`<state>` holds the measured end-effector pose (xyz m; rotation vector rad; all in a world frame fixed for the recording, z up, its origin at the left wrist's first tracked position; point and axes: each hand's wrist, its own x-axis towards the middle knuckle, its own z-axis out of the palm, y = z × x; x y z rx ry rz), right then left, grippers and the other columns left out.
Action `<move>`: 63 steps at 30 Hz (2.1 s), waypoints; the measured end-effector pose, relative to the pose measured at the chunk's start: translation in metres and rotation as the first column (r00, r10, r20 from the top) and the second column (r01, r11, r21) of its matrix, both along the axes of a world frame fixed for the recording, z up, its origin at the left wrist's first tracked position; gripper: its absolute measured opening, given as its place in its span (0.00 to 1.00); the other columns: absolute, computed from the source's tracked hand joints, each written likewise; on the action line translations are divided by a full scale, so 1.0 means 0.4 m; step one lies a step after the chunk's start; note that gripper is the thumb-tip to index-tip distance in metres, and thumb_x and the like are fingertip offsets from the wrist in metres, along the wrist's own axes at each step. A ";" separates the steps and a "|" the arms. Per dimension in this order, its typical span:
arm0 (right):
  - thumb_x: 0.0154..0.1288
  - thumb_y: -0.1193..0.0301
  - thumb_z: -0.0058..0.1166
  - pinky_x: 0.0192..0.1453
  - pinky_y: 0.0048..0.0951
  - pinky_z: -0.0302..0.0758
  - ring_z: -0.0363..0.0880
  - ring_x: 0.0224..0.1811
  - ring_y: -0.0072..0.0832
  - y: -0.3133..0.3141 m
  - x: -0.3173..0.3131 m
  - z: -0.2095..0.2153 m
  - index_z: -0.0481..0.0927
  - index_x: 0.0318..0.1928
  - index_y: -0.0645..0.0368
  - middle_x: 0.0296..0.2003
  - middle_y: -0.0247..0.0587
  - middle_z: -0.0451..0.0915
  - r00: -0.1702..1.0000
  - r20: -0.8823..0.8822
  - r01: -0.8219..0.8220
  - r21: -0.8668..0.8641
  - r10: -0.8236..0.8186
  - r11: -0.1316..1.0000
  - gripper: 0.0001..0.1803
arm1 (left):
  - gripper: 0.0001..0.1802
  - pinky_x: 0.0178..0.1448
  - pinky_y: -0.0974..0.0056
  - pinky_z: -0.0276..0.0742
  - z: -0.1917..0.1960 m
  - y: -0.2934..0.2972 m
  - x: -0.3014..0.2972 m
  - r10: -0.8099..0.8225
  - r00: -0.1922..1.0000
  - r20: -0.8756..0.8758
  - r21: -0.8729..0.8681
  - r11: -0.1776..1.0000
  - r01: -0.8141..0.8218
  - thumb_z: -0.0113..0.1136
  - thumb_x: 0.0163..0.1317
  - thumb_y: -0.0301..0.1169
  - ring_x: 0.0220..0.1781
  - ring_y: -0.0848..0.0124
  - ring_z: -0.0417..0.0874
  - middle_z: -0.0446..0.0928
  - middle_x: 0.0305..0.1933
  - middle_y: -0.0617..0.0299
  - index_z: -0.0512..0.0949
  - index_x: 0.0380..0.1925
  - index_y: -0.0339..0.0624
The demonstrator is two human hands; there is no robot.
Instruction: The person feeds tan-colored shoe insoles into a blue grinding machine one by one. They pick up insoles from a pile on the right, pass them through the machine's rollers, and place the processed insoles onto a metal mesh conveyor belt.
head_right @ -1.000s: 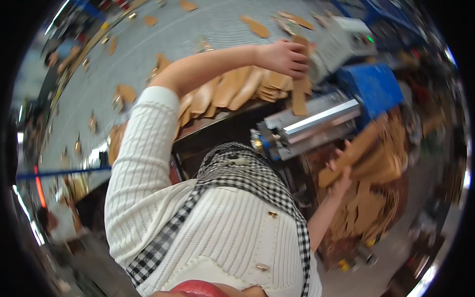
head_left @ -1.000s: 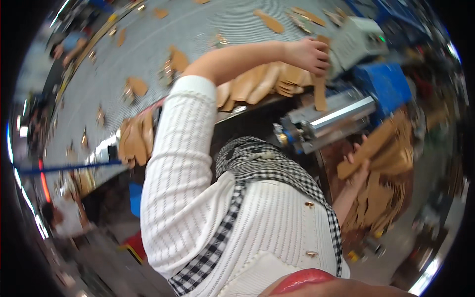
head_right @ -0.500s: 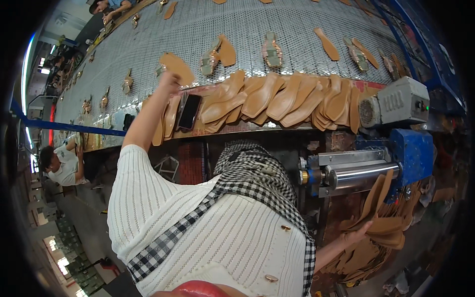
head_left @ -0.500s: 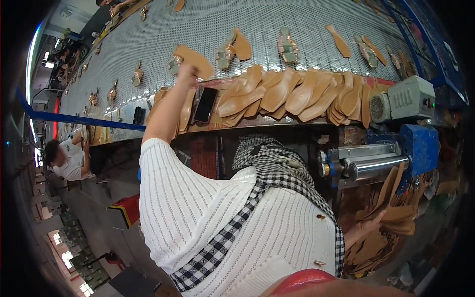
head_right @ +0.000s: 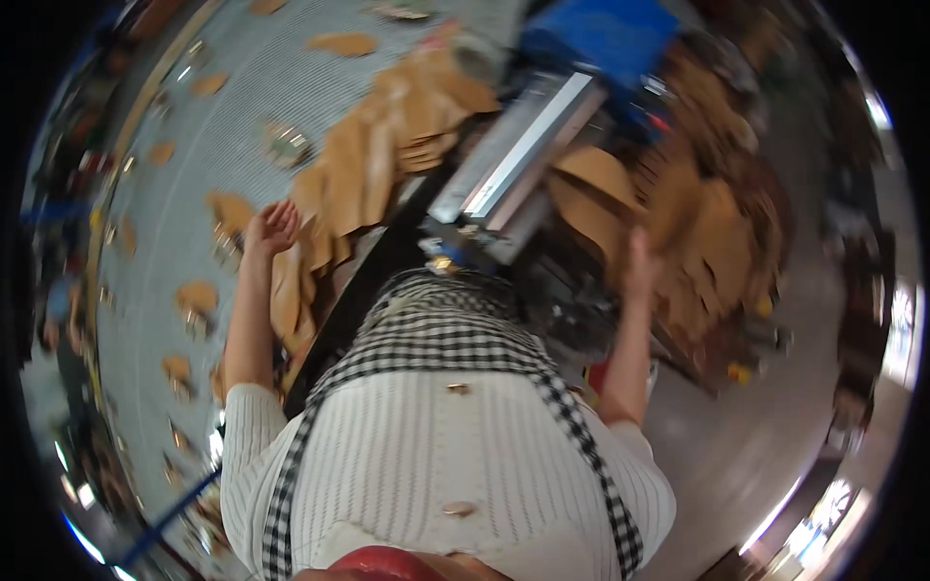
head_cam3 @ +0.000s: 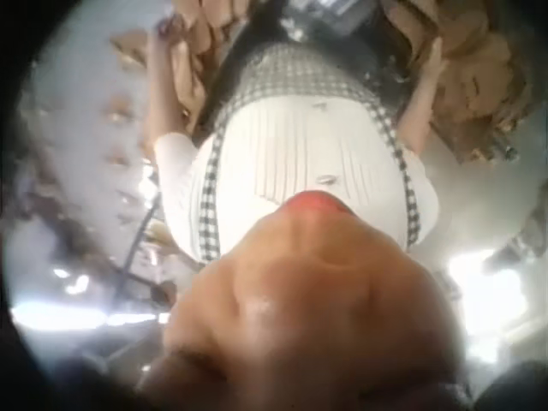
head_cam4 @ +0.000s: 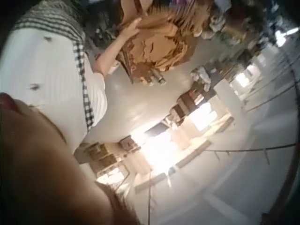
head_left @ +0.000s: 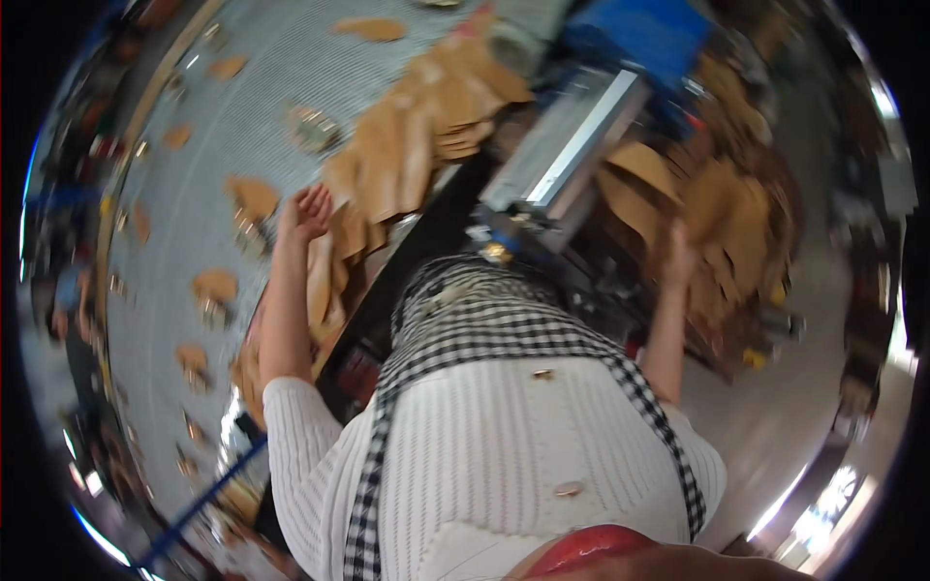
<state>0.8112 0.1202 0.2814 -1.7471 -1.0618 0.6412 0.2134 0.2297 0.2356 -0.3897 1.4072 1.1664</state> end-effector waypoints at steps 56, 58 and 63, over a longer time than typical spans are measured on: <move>0.63 0.63 0.47 0.56 0.31 0.70 0.71 0.53 0.31 0.273 -0.310 0.328 0.65 0.55 0.66 0.51 0.46 0.71 0.209 -0.678 -0.446 0.575 0.704 0.686 0.24 | 0.39 0.24 0.77 0.68 0.466 -0.060 0.624 -0.829 0.471 -0.302 0.728 0.118 0.676 0.54 0.50 0.15 0.31 0.80 0.77 0.75 0.41 0.64 0.53 0.63 0.49; 0.62 0.65 0.47 0.55 0.32 0.70 0.71 0.52 0.32 0.271 -0.290 0.332 0.64 0.55 0.66 0.49 0.45 0.72 0.260 -0.563 -0.454 0.646 0.785 0.614 0.24 | 0.39 0.26 0.77 0.68 0.476 -0.057 0.654 -0.809 0.481 -0.339 0.672 0.150 0.725 0.53 0.50 0.14 0.31 0.81 0.76 0.75 0.42 0.65 0.54 0.63 0.48; 0.59 0.68 0.50 0.56 0.33 0.65 0.68 0.50 0.32 0.203 -0.212 0.334 0.55 0.61 0.64 0.47 0.42 0.68 0.330 -0.534 -0.242 0.750 0.779 0.616 0.31 | 0.39 0.23 0.81 0.63 0.483 -0.039 0.723 -0.787 0.442 -0.431 0.648 0.071 0.758 0.50 0.47 0.13 0.36 0.82 0.76 0.73 0.50 0.65 0.56 0.62 0.46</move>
